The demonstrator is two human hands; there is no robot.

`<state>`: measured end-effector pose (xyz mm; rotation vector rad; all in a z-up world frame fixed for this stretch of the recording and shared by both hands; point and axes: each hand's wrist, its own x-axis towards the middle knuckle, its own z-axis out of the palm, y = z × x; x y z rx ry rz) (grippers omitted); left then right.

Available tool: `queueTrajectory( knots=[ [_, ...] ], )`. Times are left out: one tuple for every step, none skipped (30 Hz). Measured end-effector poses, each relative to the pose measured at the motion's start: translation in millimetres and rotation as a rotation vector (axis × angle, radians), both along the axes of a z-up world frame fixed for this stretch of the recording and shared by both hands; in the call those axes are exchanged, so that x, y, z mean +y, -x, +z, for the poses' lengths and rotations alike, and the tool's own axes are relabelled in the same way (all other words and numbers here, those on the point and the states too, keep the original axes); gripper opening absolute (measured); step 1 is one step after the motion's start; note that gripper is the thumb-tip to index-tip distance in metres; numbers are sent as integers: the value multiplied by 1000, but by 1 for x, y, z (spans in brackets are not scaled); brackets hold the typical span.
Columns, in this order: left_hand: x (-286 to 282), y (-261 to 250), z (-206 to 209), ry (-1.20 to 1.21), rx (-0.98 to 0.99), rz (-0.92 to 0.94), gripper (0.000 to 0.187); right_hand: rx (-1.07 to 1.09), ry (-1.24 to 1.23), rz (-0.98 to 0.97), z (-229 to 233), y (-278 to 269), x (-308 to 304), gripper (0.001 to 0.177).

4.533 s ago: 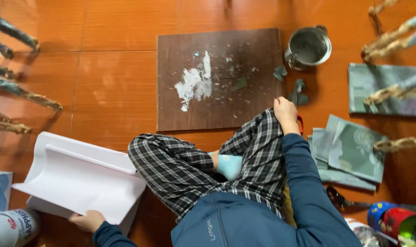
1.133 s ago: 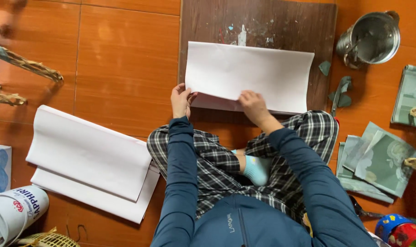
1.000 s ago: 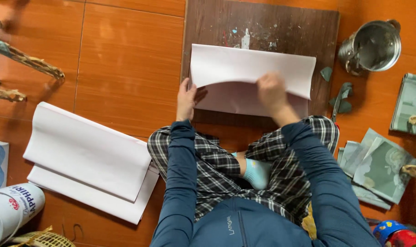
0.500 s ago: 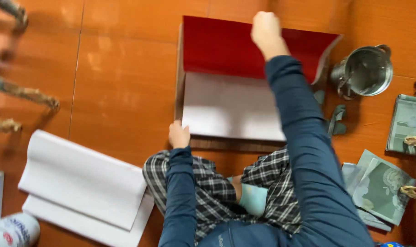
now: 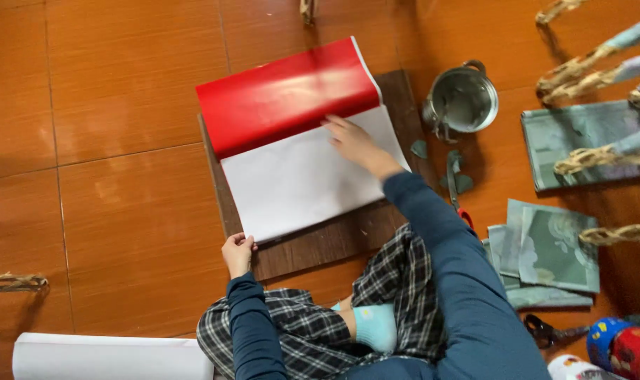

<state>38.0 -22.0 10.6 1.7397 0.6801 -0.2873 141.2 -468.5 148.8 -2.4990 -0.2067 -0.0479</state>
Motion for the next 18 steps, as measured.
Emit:
queueTrajectory(
  knots=[
    [2, 1, 0, -57, 20, -16, 34, 177, 16, -112, 3, 31, -17, 47],
    [2, 1, 0, -115, 38, -28, 31, 353, 31, -221, 6, 60, -34, 41],
    [2, -2, -1, -113, 36, -32, 31, 350, 32, -225, -18, 88, -61, 41],
    [2, -2, -3, -128, 40, -32, 30, 386, 115, -421, -41, 119, -86, 42],
    [3, -1, -5, -142, 44, -32, 29, 419, 199, -616, -65, 149, -112, 46],
    [0, 0, 0, -141, 44, -34, 29, 418, 200, -619, -92, 173, -128, 46],
    [-2, 0, 4, -125, 33, -27, 32, 422, 199, -672, -120, 195, -144, 43],
    [-3, 1, 9, -112, 25, -18, 35, 430, 195, -724, -149, 219, -158, 40],
    [-6, 2, 12, -113, 28, -21, 35, 433, 195, -726, -147, 220, -156, 40],
    [-7, 6, 15, -104, -11, -20, 33, 441, 36, -787, -145, 221, -152, 38],
    [-8, 9, 17, -96, -49, -19, 31, 447, -124, -845, -144, 221, -148, 38],
    [-8, 11, 16, -102, -39, -17, 31, 460, -125, -842, -148, 221, -147, 38],
    [-7, 12, 14, -134, -64, -29, 28, 475, -90, -813, -152, 219, -145, 38],
    [-7, 13, 11, -164, -90, -40, 25, 489, -54, -783, -157, 217, -143, 37],
    [-7, 14, 9, -170, -81, -37, 25, 500, -55, -778, -149, 213, -142, 37],
    [-7, 15, 7, -159, -89, -28, 26, 439, -46, -826, -142, 209, -140, 32],
    [-7, 16, 5, -149, -98, -19, 27, 378, -37, -874, -135, 204, -139, 27],
    [-7, 20, 6, -154, -94, -14, 27, 384, -38, -867, -131, 203, -136, 27]
  ],
)
